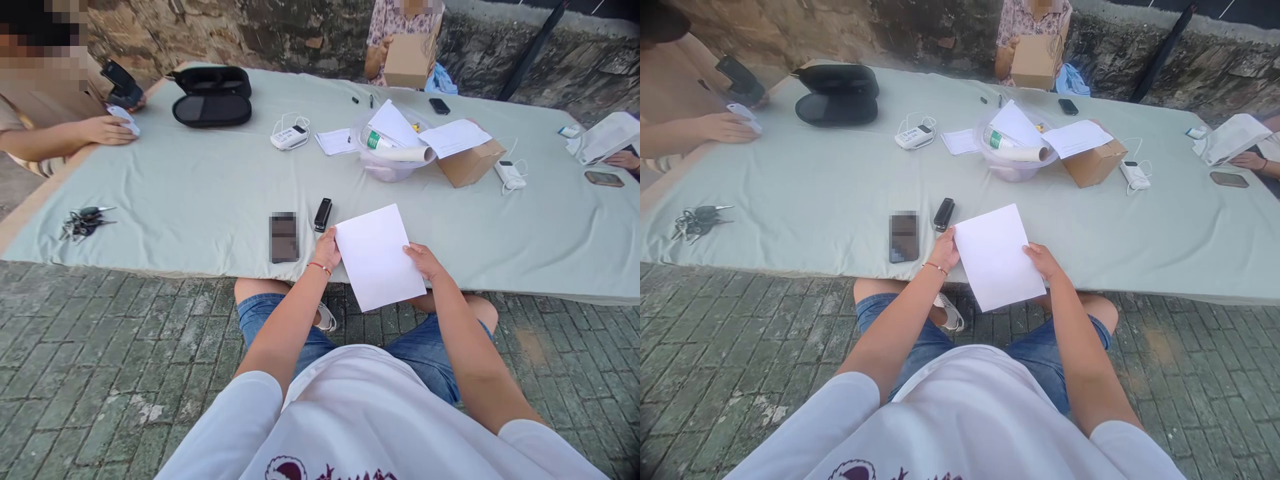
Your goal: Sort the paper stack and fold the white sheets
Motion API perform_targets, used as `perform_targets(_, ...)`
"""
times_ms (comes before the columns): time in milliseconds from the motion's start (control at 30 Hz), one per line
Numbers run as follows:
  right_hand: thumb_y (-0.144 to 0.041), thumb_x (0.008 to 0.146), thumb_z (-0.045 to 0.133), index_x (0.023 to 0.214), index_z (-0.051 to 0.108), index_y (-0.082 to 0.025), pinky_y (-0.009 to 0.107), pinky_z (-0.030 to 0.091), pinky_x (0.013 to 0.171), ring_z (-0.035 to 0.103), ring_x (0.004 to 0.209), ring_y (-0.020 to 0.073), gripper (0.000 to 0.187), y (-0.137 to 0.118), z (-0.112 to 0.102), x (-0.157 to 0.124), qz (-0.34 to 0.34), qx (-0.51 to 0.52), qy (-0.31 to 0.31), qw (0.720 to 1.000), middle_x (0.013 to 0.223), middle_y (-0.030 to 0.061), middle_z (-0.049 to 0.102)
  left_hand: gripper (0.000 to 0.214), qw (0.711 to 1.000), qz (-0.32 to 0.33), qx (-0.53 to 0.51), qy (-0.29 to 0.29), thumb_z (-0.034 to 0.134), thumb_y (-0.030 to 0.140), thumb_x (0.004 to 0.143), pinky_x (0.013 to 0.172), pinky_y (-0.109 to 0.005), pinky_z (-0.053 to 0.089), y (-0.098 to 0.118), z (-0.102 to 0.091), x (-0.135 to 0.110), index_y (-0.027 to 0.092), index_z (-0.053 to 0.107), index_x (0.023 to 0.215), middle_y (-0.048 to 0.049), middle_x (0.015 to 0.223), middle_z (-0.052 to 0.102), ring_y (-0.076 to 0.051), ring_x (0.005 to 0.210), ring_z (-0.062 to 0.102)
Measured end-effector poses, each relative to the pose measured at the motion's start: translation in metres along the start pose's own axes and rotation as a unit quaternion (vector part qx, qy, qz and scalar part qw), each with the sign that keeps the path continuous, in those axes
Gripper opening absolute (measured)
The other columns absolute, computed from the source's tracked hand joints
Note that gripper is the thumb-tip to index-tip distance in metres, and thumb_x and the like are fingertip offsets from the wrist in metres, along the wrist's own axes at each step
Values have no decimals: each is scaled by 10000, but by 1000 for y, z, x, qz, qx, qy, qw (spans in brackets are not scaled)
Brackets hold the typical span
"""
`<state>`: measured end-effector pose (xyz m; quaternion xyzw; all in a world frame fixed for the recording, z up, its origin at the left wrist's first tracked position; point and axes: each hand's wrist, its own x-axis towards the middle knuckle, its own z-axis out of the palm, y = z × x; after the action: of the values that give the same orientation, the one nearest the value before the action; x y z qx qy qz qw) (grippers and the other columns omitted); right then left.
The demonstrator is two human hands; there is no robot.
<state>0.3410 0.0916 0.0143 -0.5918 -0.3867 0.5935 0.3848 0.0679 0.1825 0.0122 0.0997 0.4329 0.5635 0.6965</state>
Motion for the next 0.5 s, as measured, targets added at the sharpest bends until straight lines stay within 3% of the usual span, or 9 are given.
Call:
perform_targets(200,-476,801,658,1100,668,-190,354,547,771,694,822,212,414,2,2,2,-12,30,18,999,993,69,743,139,982,-109,148,-49,533,264,890,704,-311,541,-7,-12,-35,142,599,901,-59,781,684,-154,707,664)
perform_targets(333,-478,797,650,1076,673,-179,341,541,763,691,828,214,409,1,9,1,-7,13,36,999,982,68,742,91,985,-61,155,-51,566,255,859,754,-290,532,-23,-19,-63,166,575,839,-33,801,679,-141,746,657)
perform_targets(500,-474,788,656,1062,671,-175,331,538,735,687,794,212,406,-5,23,-11,7,11,32,999,968,66,741,65,985,-40,169,-18,558,202,836,805,-322,525,-26,-25,-74,164,590,794,-54,797,682,-172,786,665)
